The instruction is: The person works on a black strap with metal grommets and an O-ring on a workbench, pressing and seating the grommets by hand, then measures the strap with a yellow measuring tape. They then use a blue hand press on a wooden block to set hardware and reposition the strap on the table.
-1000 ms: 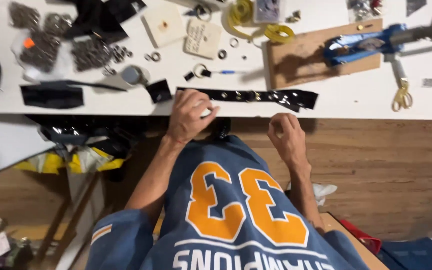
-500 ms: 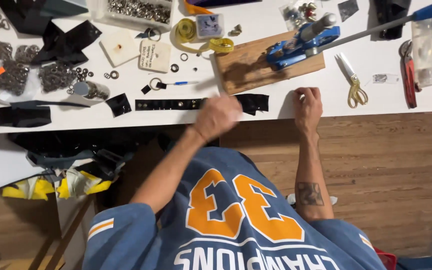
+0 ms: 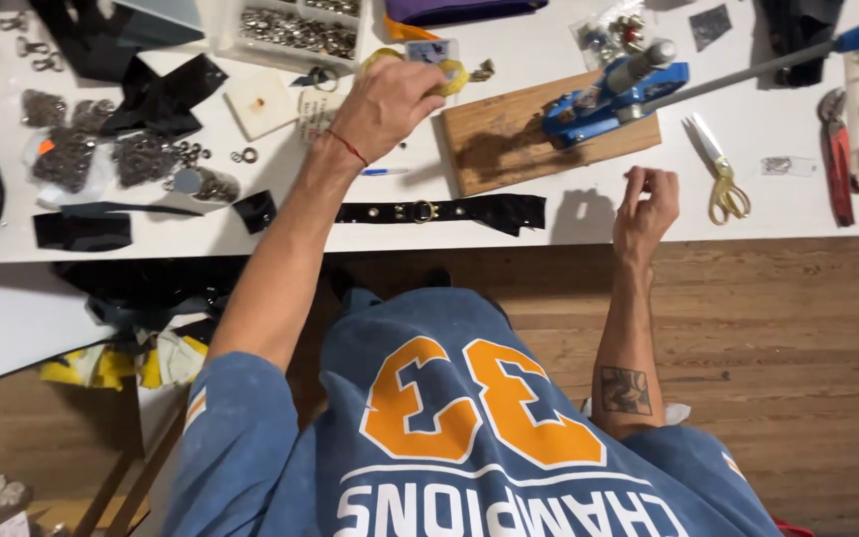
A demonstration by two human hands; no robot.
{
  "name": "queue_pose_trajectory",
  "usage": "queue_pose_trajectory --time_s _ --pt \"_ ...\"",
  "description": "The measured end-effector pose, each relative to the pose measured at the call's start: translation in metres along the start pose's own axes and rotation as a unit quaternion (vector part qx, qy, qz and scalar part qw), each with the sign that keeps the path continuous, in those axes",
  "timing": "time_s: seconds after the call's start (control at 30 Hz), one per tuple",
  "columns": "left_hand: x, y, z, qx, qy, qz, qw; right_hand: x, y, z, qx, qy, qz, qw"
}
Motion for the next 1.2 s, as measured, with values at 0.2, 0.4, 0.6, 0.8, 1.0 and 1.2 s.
queue_pose_trajectory --time_s 0.2,0.4,0.6,0.8,1.0,1.2 --pt "-0.059 -0.027 0.011 0.079 0.113 0.049 0.989 0.248 0.001 0.065 0.191 -0.200 -0.118 0.954" --pt "-0.069 -0.061 0.057 0.110 -0.009 0.106 0.988 0.305 0.089 0.118 0.443 -0.223 -0.174 0.851" --pt "-0.038 -0.073 0.181 -0.091 -0.087 0.203 0.971 0.276 0.127 0.156 0.436 -0.252 -0.065 0.862" --pt "0.010 0.019 0.314 -0.250 -0.429 0.377 0.782 0.262 0.161 0.223 0.345 -0.393 0.016 0.852" --pt "0.019 -0.031 0.319 -0.300 -0.426 0.156 0.839 0.263 0.192 0.248 0.306 -0.440 0.075 0.841" --pt "0.021 -0.040 0.306 -0.263 -0.394 0.049 0.880 0.267 0.195 0.242 0.275 -0.415 0.079 0.864"
Point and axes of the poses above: each hand's wrist, its own z-axis away from the middle knuckle, its own y-axis out of the palm, x = y × z, the point moved 9 cm from there along -z, towards the middle knuckle, and after that the axes turned 13 degrees about y, right-handed, at the moved point
